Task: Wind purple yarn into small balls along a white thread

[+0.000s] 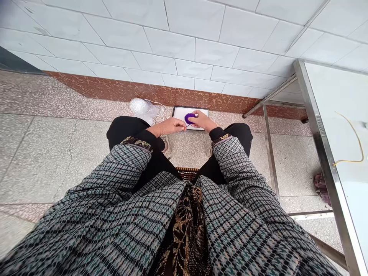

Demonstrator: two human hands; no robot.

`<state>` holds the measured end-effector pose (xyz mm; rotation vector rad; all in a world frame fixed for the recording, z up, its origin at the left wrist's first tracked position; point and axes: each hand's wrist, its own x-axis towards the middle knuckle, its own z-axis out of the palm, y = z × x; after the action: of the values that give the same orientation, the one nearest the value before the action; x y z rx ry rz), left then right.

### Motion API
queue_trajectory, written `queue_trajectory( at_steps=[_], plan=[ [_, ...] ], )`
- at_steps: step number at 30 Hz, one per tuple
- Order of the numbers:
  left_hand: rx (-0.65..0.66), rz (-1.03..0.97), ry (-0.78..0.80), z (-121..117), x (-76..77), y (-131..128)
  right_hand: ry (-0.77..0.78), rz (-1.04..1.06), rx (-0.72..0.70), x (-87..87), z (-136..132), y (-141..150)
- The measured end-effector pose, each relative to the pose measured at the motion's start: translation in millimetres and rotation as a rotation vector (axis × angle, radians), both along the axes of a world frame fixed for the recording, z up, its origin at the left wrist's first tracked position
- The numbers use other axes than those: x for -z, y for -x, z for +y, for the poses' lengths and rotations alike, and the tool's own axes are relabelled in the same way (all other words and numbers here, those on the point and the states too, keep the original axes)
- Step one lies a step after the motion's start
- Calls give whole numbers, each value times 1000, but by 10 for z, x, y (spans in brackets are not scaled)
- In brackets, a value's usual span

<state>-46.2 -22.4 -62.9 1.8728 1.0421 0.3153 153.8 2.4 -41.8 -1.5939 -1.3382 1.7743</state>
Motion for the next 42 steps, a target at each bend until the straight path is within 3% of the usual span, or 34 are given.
queue_trajectory(
  at_steps=[3, 7, 12, 15, 18, 21, 24, 27, 30, 34, 36, 39, 42],
  plan=[
    [-47, 27, -48, 17, 29, 23, 34, -130, -130, 29, -16, 9],
    [-147, -2, -179, 35, 40, 50, 117, -148, -331, 19, -32, -26],
    [-242, -26, -240, 73, 72, 55, 188, 153, -430, -54, -49, -83],
    [-280, 7, -182, 75, 89, 54, 140, 380, -291, -97, -34, -91],
    [-187, 39, -54, 46, 74, 40, 56, 474, -61, -93, 4, -75],
    [-17, 19, 74, 11, 50, 16, -6, 382, 60, -24, 39, -43],
    [86, -8, 113, -1, 47, 6, -90, 159, 75, 80, 59, -15],
    [58, -19, 23, 10, 56, 26, -113, -45, -49, 155, 64, -17],
    [-102, -27, -116, 31, 57, 53, -37, -132, -273, 148, 44, -51],
    [-229, -61, -213, 64, 62, 61, 95, 40, -465, 51, -8, -88],
    [-275, -55, -219, 82, 76, 63, 121, 207, -443, 6, -20, -92],
    [-362, -29, -179, 95, 96, 71, 74, 416, -253, -39, -2, -85],
    [-285, -18, -95, 73, 83, 67, -1, 497, -19, -64, 36, -67]
  ],
)
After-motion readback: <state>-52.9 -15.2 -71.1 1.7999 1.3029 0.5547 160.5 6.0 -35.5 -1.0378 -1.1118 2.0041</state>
